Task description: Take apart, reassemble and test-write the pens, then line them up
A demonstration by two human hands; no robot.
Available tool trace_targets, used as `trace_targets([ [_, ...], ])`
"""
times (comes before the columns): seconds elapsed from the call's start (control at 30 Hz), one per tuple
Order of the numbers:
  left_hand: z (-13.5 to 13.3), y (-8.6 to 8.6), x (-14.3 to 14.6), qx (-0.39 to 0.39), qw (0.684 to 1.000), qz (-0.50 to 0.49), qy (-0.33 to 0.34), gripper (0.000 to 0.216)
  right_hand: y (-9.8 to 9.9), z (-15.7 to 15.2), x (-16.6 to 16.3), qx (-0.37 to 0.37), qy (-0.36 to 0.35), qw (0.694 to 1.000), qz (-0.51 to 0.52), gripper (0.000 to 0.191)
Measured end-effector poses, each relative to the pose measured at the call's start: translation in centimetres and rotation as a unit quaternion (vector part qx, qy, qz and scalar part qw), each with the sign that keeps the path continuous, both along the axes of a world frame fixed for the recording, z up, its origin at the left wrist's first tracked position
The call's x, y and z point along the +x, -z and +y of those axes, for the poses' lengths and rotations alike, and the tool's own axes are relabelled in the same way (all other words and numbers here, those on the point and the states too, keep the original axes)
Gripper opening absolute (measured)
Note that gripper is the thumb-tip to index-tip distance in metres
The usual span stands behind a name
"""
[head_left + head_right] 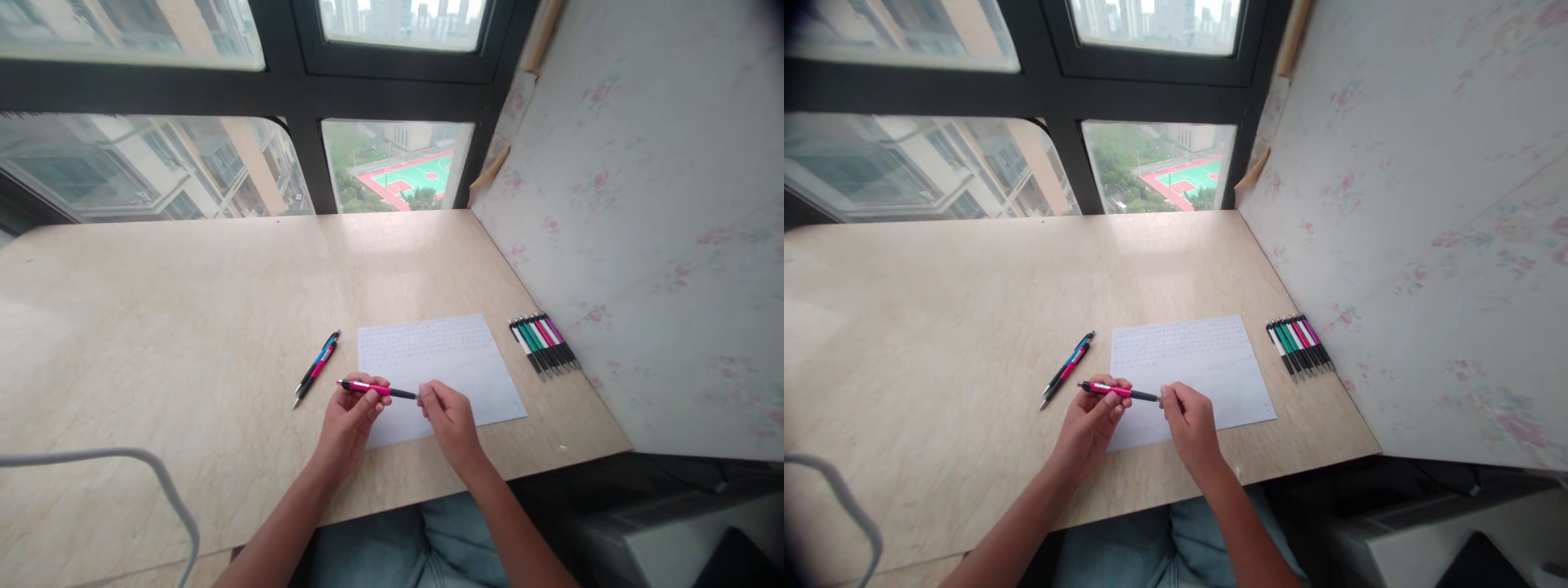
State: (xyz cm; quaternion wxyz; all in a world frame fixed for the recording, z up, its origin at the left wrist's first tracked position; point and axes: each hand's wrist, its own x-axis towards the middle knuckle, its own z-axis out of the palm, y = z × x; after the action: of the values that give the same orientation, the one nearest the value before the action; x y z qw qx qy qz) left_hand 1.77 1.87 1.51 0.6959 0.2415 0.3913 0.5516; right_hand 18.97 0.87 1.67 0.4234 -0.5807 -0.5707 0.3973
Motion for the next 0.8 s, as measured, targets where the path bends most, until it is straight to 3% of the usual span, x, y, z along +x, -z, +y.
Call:
trace_targets([
  [0.17, -0.6, 0.2, 0.4, 0.017, 0.997, 0.038, 0.061, 0.024, 0.5, 0.0, 0.0, -0.014, -0.004, 0.999, 0.035, 0.042],
  [0.53, -0.9, 1.0, 0.2, 0.009, 0.996, 0.064, 0.054, 0.023, 0.5, -0.2, -0.4, -0.066, -0.052, 0.994, 0.064, 0.047],
  [0.8, -0.9, 1.2, 0.3, -0.014, 0.999, 0.036, 0.037, 0.022, -0.5, 0.1, 0.4, 0.100, -0.132, 0.984, -0.069, 0.024],
])
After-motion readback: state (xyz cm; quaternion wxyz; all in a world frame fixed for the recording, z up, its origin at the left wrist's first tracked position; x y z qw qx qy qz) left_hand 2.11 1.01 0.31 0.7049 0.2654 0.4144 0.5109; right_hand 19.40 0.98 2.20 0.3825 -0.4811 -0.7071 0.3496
